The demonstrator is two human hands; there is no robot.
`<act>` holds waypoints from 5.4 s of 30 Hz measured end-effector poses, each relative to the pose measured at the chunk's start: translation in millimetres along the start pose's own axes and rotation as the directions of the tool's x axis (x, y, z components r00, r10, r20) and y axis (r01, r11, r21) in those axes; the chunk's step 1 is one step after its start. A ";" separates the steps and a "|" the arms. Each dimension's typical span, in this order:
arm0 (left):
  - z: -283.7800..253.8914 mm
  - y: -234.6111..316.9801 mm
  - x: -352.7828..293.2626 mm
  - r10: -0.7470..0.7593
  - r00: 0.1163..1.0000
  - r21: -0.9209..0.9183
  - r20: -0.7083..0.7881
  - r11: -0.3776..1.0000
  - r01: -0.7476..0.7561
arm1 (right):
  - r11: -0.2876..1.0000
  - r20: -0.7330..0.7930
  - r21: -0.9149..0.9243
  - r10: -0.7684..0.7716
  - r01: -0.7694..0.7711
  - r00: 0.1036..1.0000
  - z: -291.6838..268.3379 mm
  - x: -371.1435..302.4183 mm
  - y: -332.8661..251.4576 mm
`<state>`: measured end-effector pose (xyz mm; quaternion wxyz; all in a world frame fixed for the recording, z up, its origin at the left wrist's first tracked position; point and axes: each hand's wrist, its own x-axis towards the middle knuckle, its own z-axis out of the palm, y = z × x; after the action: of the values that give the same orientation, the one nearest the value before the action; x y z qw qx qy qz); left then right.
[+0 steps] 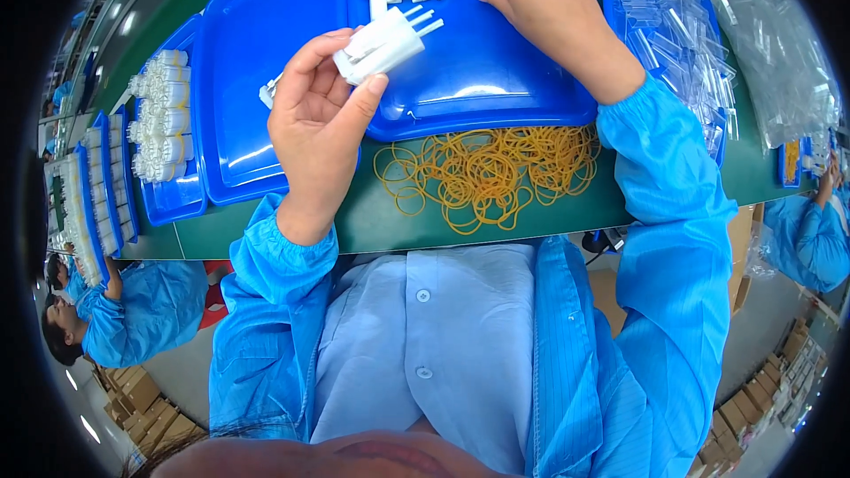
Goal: The person assembles and bundles white plastic component housings and clear tubes by hand, securing them together with rubber bands.
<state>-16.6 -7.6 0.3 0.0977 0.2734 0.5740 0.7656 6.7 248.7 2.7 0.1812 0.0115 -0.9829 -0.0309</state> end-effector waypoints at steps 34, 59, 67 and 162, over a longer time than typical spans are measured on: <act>3.5 -2.2 -6.2 0.316 0.938 0.378 0.144 0.858 -0.347 | 0.447 -0.165 0.893 0.212 0.055 0.963 -55.8 -51.2 -24.1; 3.6 -7.6 -7.3 0.378 0.913 0.480 0.152 0.780 -0.402 | 0.407 -0.162 0.912 0.256 0.046 0.953 -56.9 -49.6 -35.2; 4.8 -7.2 -9.2 0.366 0.913 0.491 0.181 0.771 -0.406 | 0.170 -0.039 0.985 0.270 -0.008 0.962 -58.9 -50.6 -36.3; 5.1 5.0 -5.9 -0.008 0.989 -0.028 0.147 1.000 0.012 | 0.100 0.023 0.994 0.158 -0.039 0.987 -68.6 -56.1 3.4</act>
<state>-8.2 -7.7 4.2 0.1473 0.3248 0.5555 0.7512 83.6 250.2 46.9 0.1723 0.0654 -0.7409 0.6458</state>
